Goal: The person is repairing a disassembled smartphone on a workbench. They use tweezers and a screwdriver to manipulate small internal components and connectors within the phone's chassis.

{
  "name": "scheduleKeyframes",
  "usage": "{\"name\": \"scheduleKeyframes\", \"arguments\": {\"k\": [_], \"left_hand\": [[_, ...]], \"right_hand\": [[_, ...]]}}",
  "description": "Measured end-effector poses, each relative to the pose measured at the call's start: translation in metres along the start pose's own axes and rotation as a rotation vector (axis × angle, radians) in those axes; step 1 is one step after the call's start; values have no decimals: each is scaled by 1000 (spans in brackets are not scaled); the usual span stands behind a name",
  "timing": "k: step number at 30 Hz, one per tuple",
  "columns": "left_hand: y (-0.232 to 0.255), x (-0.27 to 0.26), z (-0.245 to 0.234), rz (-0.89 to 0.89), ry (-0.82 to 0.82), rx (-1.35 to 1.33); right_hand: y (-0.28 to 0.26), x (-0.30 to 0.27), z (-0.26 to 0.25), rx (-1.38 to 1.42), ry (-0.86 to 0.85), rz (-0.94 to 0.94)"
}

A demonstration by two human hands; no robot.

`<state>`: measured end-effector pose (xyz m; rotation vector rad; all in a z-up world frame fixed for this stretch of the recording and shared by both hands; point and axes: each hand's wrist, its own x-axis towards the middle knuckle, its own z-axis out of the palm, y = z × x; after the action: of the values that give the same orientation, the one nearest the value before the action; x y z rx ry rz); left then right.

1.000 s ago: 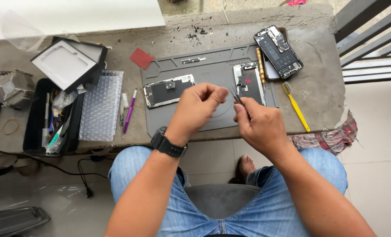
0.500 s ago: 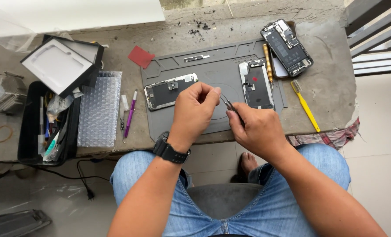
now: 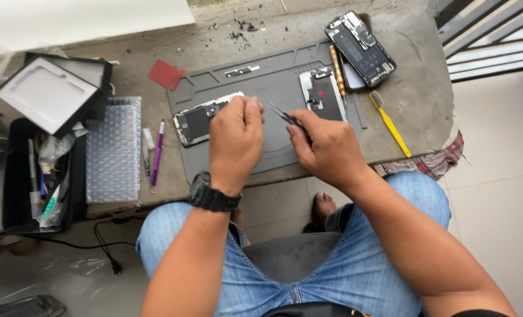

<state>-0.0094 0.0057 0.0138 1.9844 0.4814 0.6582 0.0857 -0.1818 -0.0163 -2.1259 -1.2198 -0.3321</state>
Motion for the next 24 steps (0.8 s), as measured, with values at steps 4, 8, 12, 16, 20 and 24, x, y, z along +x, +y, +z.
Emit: {"name": "scheduleKeyframes", "arguments": {"k": [4,8,12,16,20,24], "left_hand": [[-23,-1,-2,-4,-5,102],[-17,2,-11,70,-26,171],[-2,7,-26,144,-140,195],[3,12,-52,277,-228,338],[6,16,-84,261,-302,492],[-13,20,-98,118,-373,623]], "right_hand": [[2,9,2,-25,33,-1],[0,22,1,53,76,-17],[-6,26,0,26,35,-12],[-9,18,-9,86,-30,15],[-2,4,-11,72,-54,30],[0,2,-17,4,-55,20]]}}
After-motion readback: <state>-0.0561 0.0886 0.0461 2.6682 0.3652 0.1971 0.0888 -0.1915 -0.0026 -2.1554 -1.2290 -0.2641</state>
